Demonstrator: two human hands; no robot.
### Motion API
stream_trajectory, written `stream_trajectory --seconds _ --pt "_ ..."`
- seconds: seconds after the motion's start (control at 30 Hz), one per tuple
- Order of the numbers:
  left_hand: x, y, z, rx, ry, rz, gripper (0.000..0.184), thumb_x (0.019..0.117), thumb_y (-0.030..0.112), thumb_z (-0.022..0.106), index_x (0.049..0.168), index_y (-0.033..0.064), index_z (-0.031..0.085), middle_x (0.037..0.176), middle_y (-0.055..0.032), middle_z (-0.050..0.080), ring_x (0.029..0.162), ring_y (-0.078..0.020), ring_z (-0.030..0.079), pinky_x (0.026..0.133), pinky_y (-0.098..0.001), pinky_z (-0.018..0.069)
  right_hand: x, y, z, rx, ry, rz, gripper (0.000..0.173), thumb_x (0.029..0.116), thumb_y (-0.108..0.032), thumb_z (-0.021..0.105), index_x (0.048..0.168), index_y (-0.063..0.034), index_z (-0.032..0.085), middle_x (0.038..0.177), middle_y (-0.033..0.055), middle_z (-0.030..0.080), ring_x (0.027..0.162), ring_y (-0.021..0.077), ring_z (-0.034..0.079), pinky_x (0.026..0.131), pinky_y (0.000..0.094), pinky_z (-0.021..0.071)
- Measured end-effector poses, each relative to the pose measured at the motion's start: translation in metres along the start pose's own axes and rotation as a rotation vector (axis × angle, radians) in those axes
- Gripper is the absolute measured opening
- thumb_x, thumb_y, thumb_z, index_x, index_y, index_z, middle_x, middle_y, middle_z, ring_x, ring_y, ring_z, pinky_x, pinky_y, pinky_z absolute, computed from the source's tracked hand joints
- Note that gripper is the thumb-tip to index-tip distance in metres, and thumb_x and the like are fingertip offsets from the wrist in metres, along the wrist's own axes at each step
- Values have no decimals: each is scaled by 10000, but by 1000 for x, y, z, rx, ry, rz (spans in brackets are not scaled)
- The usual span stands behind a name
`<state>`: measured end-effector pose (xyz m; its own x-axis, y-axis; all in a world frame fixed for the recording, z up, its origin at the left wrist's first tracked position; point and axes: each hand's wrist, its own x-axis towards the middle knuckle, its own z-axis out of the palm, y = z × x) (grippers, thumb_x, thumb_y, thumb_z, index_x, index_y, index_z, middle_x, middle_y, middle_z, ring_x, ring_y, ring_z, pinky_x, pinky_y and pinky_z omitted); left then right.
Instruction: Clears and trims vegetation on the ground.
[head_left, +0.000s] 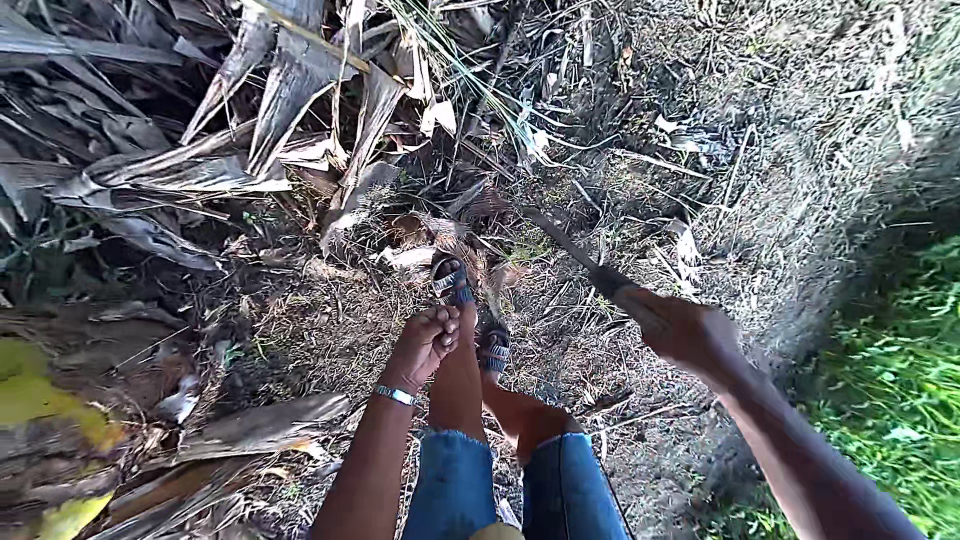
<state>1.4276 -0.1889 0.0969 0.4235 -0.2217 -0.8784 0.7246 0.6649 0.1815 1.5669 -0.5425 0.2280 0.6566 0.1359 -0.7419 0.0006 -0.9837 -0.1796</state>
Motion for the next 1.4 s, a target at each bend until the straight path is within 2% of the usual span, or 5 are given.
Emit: stream_trajectory --seconds 0.17,0.57,1.07,1.2,1.4 --pt "31 9 7 68 59 -13 219 1062 80 415 1011 65 627 750 13 602 589 -59 549 558 -204 495 184 -26 87 -187 -285 163 690 836 -195 773 1487 -285 562 1149 277 706 1049 534 657 797 752 490" --pt "85 37 73 163 79 58 239 1039 71 430 1099 61 661 829 15 620 658 -57 566 640 -218 518 138 24 277 -104 -431 218 837 956 20 547 1670 -160 149 1413 324 528 1209 500 605 949 610 528" --pt "198 42 167 317 157 -77 267 1113 223 434 957 73 591 637 56 498 465 -17 412 428 -166 372 279 27 1 -14 -547 63 728 844 -223 765 1531 -208 522 1301 253 654 1176 501 616 888 783 461" --pt "230 28 172 417 266 -224 345 1113 334 437 900 92 560 578 64 400 408 -29 315 379 -180 284 343 7 -35 30 -553 46 241 959 -318 665 1079 -125 745 787 109 694 618 247 642 605 506 546" --pt "258 24 174 522 359 -345 432 1105 451 413 859 115 527 563 63 352 432 -61 303 425 -229 302 353 -4 -40 4 -586 74 231 938 -312 682 918 -86 729 695 76 658 552 206 603 560 459 526"
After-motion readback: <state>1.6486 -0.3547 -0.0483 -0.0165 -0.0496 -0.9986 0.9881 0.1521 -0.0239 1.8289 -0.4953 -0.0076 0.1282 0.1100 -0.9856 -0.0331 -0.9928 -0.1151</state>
